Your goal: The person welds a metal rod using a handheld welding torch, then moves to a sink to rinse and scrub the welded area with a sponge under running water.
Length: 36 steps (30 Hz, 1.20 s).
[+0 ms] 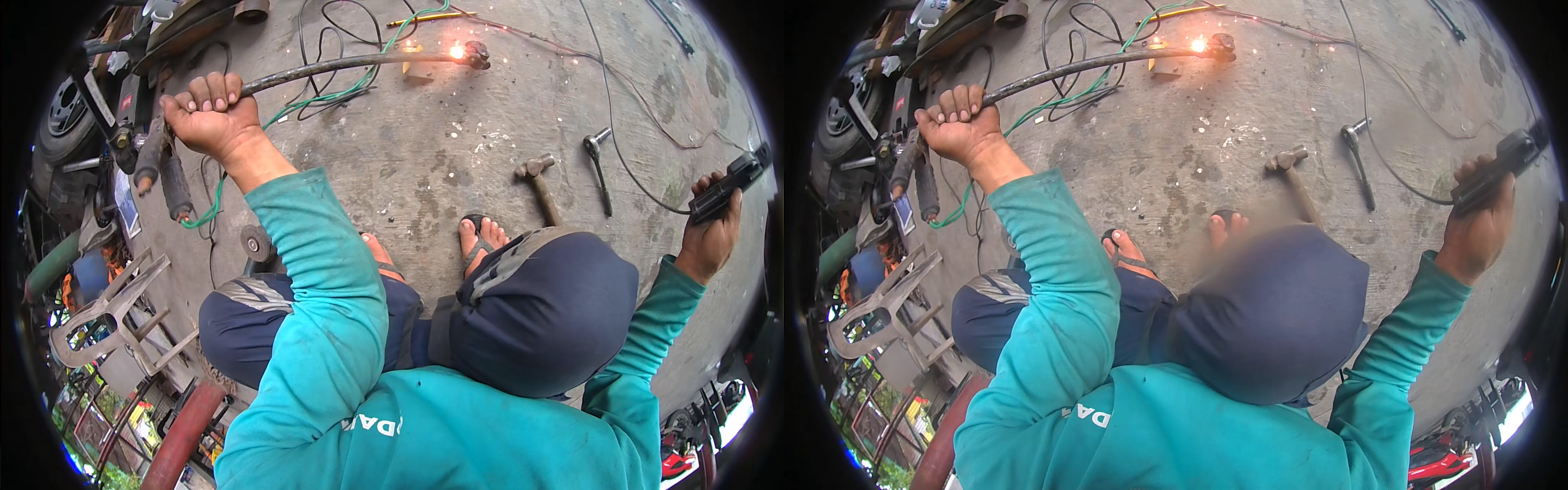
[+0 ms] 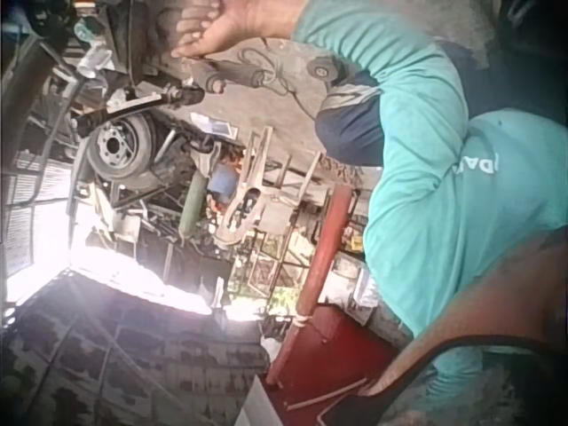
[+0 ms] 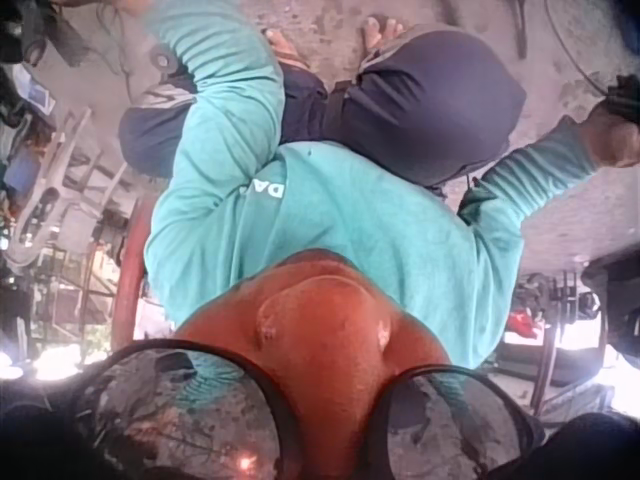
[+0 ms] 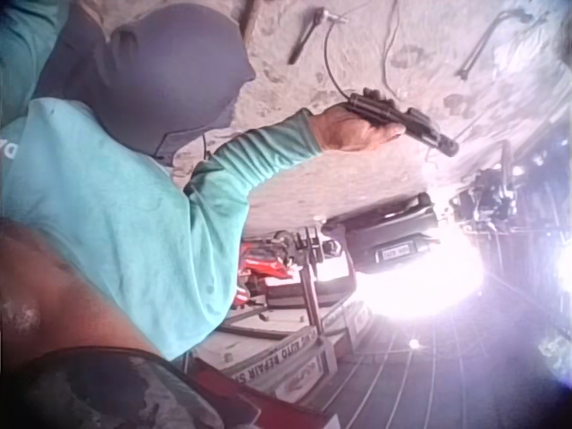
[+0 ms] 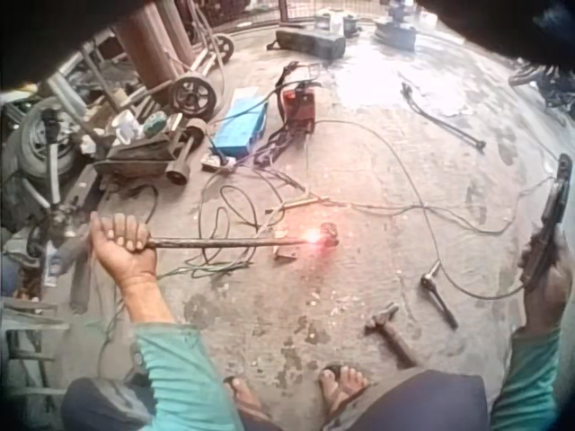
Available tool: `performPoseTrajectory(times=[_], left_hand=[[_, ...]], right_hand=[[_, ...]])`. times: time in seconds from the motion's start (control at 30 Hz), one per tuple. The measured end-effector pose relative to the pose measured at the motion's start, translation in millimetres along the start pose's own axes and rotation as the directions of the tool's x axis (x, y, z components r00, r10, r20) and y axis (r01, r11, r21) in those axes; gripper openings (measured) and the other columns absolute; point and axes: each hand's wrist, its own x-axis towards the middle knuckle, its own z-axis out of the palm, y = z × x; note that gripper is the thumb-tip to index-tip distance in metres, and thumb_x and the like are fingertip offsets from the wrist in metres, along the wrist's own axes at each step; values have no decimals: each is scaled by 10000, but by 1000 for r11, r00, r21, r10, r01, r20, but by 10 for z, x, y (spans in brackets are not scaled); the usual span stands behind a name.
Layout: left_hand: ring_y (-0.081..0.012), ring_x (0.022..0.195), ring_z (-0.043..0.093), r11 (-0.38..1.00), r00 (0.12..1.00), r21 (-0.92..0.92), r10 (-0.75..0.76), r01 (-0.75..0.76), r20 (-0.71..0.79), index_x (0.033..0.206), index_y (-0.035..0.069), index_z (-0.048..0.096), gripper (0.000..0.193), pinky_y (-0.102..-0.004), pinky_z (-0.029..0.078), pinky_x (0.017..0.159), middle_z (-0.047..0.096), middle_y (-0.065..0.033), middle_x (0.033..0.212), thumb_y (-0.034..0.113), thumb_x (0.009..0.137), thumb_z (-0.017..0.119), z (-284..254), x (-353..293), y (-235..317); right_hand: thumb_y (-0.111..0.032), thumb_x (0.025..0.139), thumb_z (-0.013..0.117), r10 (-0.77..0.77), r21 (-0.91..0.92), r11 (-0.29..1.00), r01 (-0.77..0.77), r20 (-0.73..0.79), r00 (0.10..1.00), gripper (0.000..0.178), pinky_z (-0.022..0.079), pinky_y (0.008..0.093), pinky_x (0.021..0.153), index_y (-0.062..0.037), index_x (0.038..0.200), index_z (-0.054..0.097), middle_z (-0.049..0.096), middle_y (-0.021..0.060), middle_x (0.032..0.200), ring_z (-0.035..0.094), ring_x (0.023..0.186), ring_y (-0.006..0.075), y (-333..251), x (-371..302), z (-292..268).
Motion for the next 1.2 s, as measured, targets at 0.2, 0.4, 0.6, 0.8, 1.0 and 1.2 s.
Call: performPoseTrajectory(times=[0.2,0.4,0.6,0.8,1.0,1.2], left_hand=[[-121,437,259,997,990,67,40,-31,-132,643,182,355,429,-291,220,443,293,32,516,361,1025,431,-55,12,-64],[-111,440,267,990,992,-129,-35,51,124,617,181,382,463,-287,229,441,299,39,515,373,1032,460,-212,46,-136],[-131,501,353,981,982,-118,-138,153,129,642,160,402,444,-299,320,501,324,22,558,346,1033,499,-116,168,56],[-108,476,332,965,944,-89,-218,246,247,634,162,398,475,-277,305,474,324,35,543,322,1080,435,262,424,-93],[-81,445,306,956,888,-109,-208,274,409,653,160,387,456,-252,289,429,310,47,533,330,1066,481,367,413,-18],[-60,444,294,968,872,-5,-223,250,436,673,174,387,431,-234,281,426,316,69,544,341,1029,564,467,491,54]], right_hand=[[-272,1104,411,-137,586,789,-185,462,876,415,483,371,730,49,1351,502,600,215,1091,542,797,245,194,247,-239],[-270,1081,441,-36,693,707,-144,238,970,433,499,362,722,65,1347,504,598,220,1103,559,790,248,283,339,-22],[-197,960,730,-258,-186,955,233,-120,959,295,473,276,465,22,1115,609,668,100,771,601,539,150,552,597,855],[-338,839,673,11,-797,588,-136,-161,987,521,516,511,913,88,1139,650,712,320,1001,677,993,507,1908,1692,888],[-287,865,658,-30,-850,505,-153,-194,981,473,512,496,970,58,1172,556,685,319,1119,672,1076,462,2394,1849,1426],[-297,882,699,-102,-815,534,-226,-327,940,585,501,498,994,79,1278,490,665,318,1135,667,1084,463,2868,2106,1808]])
